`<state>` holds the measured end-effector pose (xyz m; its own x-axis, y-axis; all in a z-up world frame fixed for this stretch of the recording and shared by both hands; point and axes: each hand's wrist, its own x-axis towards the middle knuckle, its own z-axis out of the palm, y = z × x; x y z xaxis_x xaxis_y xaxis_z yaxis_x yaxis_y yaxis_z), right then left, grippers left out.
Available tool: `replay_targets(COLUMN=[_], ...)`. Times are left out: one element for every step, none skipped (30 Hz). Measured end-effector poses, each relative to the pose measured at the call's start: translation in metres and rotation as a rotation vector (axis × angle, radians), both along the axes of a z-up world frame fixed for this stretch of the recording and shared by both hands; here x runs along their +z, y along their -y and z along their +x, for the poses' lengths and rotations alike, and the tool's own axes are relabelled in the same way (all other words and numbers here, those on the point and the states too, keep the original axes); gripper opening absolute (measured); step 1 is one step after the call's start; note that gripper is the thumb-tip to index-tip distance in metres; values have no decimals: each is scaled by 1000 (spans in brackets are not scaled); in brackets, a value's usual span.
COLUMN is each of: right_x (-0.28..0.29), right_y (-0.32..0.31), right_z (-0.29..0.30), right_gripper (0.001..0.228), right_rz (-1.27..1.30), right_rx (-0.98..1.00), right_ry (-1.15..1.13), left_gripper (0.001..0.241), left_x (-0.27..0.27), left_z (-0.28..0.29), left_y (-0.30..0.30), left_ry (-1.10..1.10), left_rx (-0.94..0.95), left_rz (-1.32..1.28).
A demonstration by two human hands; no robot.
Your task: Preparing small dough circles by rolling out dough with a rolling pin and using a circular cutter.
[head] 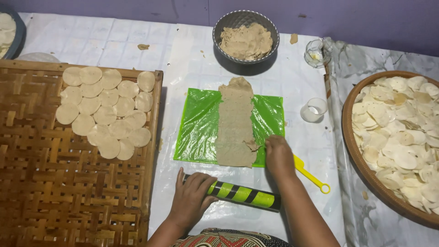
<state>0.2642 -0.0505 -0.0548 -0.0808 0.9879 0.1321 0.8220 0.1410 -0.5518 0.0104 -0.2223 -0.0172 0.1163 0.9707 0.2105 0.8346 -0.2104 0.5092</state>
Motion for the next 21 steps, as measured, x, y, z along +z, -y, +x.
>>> replay_targets(right_x=[13, 27, 40, 51, 62, 71, 81, 92, 102, 95, 88, 81, 66, 50, 33, 33, 32, 30, 38, 44, 50], right_y=[6, 12, 17, 22, 26, 33, 30, 28, 26, 13, -1, -15, -32, -50, -68, -71, -76, -80, -82, -83, -85], right_z=[14, 28, 43, 46, 49, 52, 40, 28, 16, 9, 1, -6, -8, -12, -16, -24, -33, -41, -48, -56, -63], right_gripper=[22, 27, 33, 33, 41, 50, 50, 62, 75, 75, 65, 57, 57, 56, 56, 56, 57, 63, 63, 69, 77], right_rz=[4, -135, -273, -266, -298, -332, -327, -262, -195, -188, -154, -122, -119, -86, -54, -55, -74, -95, -100, -165, -229], right_rx=[-2, -61, -123, -124, 12, 150, 150, 257, 363, 362, 356, 351, 352, 327, 302, 304, 285, 267, 269, 218, 166], right_ry=[-1, 85, 171, 170, 141, 113, 112, 267, 420, 421, 534, 648, 650, 620, 591, 590, 543, 499, 501, 476, 450], left_gripper=[48, 48, 47, 47, 48, 50, 50, 51, 51, 51, 54, 57, 57, 57, 57, 57, 58, 59, 59, 59, 61], left_x=[-1, -2, -3, -2, -1, 0, 9, 18, 27, 11, -5, -21, -18, -15, -13, -14, -16, -20, -13, -8, -2], left_z=[-1, -2, -2, -3, -3, -3, -4, -4, -4, -11, -18, -25, -26, -27, -29, -30, -31, -31, -30, -28, -26], left_y=[-2, -3, -5, -12, -19, -24, -41, -57, -73, -97, -121, -144, -160, -176, -193, -201, -210, -218, -222, -225, -229], left_ry=[-1, -17, -33, -33, -67, -101, -101, -98, -96, -96, -140, -183, -182, -193, -205, -205, -228, -248, -246, -268, -290], left_rx=[-2, 0, 2, 2, 28, 55, 55, 73, 91, 92, 55, 21, 23, 36, 48, 49, 88, 128, 128, 128, 127], left_rz=[4, -18, -40, -32, -47, -64, -60, -57, -53, -47, -17, 8, 10, -28, -66, -68, -100, -134, -139, -133, -126])
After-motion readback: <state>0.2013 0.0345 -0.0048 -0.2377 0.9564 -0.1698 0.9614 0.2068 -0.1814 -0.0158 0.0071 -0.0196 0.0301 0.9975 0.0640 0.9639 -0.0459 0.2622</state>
